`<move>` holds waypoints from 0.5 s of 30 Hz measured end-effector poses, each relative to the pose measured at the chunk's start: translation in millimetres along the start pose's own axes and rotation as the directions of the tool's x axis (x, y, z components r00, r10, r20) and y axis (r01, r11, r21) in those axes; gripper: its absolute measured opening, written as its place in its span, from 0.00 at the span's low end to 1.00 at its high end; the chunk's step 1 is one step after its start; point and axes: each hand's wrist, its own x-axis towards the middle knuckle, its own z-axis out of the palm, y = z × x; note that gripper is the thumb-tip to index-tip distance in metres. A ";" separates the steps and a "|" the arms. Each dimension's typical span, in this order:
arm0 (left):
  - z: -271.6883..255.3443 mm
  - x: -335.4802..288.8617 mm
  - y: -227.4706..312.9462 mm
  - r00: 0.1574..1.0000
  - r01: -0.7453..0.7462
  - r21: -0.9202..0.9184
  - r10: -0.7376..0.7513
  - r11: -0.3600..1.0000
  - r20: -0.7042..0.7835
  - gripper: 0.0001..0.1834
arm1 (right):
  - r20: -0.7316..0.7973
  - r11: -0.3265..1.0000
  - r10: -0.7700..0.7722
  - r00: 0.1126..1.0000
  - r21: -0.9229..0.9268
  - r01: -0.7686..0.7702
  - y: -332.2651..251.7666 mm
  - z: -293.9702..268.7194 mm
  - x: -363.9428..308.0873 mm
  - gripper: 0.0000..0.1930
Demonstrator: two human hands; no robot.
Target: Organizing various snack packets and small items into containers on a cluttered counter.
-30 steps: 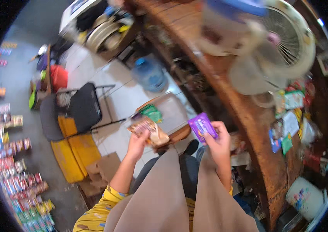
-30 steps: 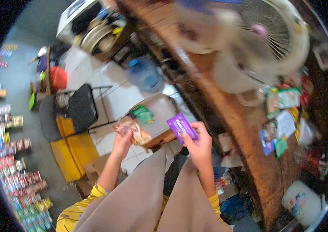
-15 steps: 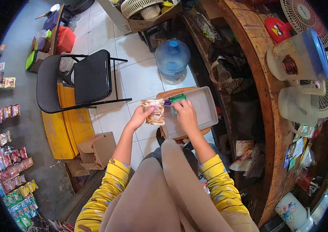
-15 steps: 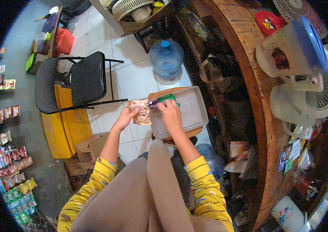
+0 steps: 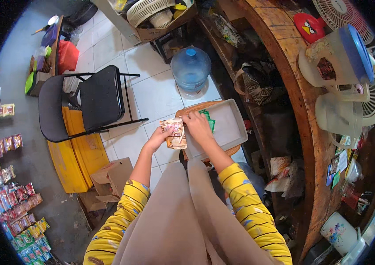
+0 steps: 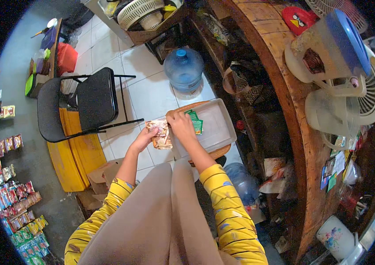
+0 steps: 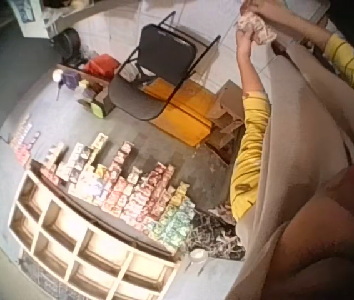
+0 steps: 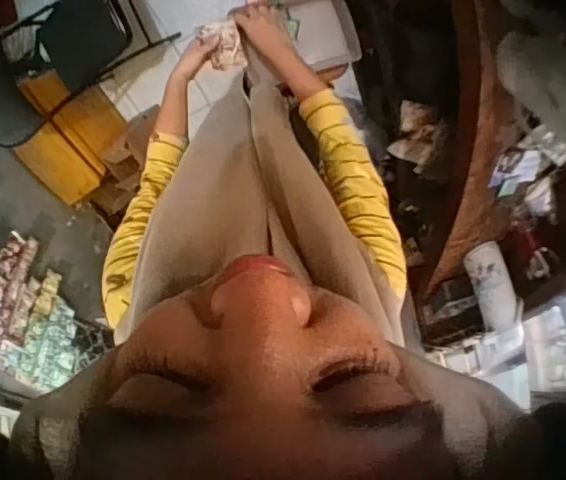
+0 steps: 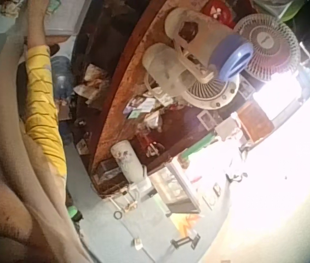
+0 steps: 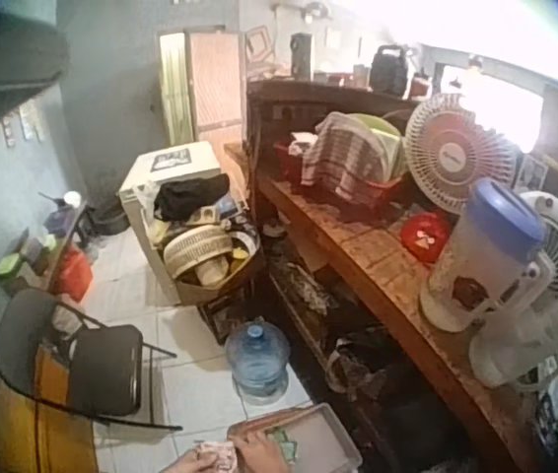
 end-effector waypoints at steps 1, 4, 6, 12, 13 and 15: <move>-1.5 0.4 -4.8 1.000 -0.002 0.013 0.002 1.000 0.005 0.23 | -0.036 0.999 0.012 0.999 0.051 -0.011 1.2 4.8 3.8 0.05; 3.7 -1.3 -12.2 0.998 -0.060 -0.277 0.049 0.959 -0.048 0.23 | -0.015 0.999 0.011 1.000 0.036 -0.011 4.2 10.9 3.8 0.09; 5.6 -0.9 -12.1 0.997 -0.076 -0.287 0.066 0.955 -0.044 0.22 | -0.063 0.996 -0.023 0.998 0.081 0.028 4.6 11.4 -2.3 0.13; 11.1 3.6 -4.8 0.994 -0.091 -0.258 0.074 0.962 -0.077 0.22 | 0.029 0.999 0.035 0.999 0.009 -0.035 -2.7 20.8 -25.0 0.22; 11.3 4.6 -2.8 0.994 -0.067 -0.199 0.049 0.978 -0.094 0.22 | 0.045 0.994 0.043 0.998 -0.099 -0.038 -2.7 22.9 -25.6 0.22; 12.4 6.4 1.1 0.993 -0.055 -0.204 0.032 0.977 -0.115 0.22 | 0.065 0.996 0.054 0.996 -0.068 -0.050 -1.0 27.1 -21.1 0.21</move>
